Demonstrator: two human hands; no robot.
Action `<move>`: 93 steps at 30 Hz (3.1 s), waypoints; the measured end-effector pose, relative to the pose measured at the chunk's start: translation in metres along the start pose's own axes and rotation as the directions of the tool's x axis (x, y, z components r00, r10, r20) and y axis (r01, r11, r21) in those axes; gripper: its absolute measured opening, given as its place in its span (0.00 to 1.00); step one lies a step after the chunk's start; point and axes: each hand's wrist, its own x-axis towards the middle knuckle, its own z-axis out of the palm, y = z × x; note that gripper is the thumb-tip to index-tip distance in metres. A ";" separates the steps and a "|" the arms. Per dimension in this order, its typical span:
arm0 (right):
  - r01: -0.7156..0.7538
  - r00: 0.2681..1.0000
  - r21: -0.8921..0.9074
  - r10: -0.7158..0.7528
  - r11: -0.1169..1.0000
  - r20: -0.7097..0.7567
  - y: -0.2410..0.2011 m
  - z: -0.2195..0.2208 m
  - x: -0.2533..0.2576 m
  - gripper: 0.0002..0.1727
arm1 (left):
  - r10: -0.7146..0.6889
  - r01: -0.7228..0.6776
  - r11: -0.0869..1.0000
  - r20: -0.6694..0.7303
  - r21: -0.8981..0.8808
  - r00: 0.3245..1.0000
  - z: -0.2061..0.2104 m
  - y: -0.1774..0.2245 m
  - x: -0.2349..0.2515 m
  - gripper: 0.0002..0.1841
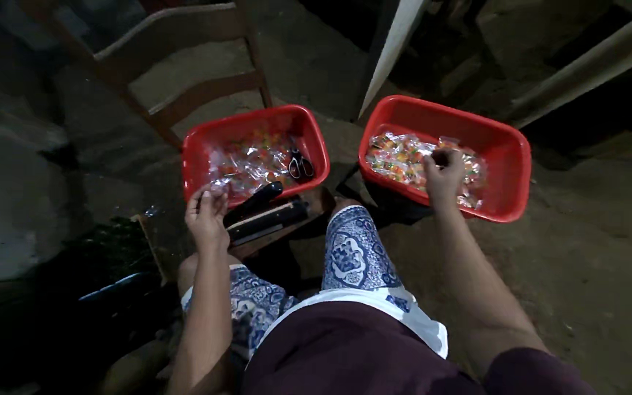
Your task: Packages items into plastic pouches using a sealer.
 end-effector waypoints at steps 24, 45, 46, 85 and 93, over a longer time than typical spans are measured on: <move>0.310 0.497 -0.524 0.335 0.793 0.800 -0.123 0.307 0.014 0.42 | -0.175 0.145 0.965 0.128 0.217 0.976 -0.016 -0.048 0.121 0.12; 0.392 0.568 -0.518 0.243 0.760 0.786 -0.143 0.345 0.009 0.42 | -0.200 0.181 0.973 0.136 0.140 0.970 -0.014 -0.046 0.121 0.10; 0.401 0.564 -0.517 0.241 0.756 0.790 -0.142 0.346 0.010 0.42 | -0.199 0.180 0.974 0.140 0.134 0.970 -0.014 -0.047 0.121 0.10; 0.033 0.748 0.671 -0.464 0.740 0.475 -0.232 0.040 -0.160 0.04 | 0.082 -0.104 0.994 0.455 0.024 0.887 0.004 0.061 -0.128 0.11; -0.168 0.740 0.701 -0.382 0.693 0.554 -0.218 0.022 -0.174 0.04 | -0.080 0.117 0.990 0.374 -0.076 0.924 0.007 0.059 -0.151 0.09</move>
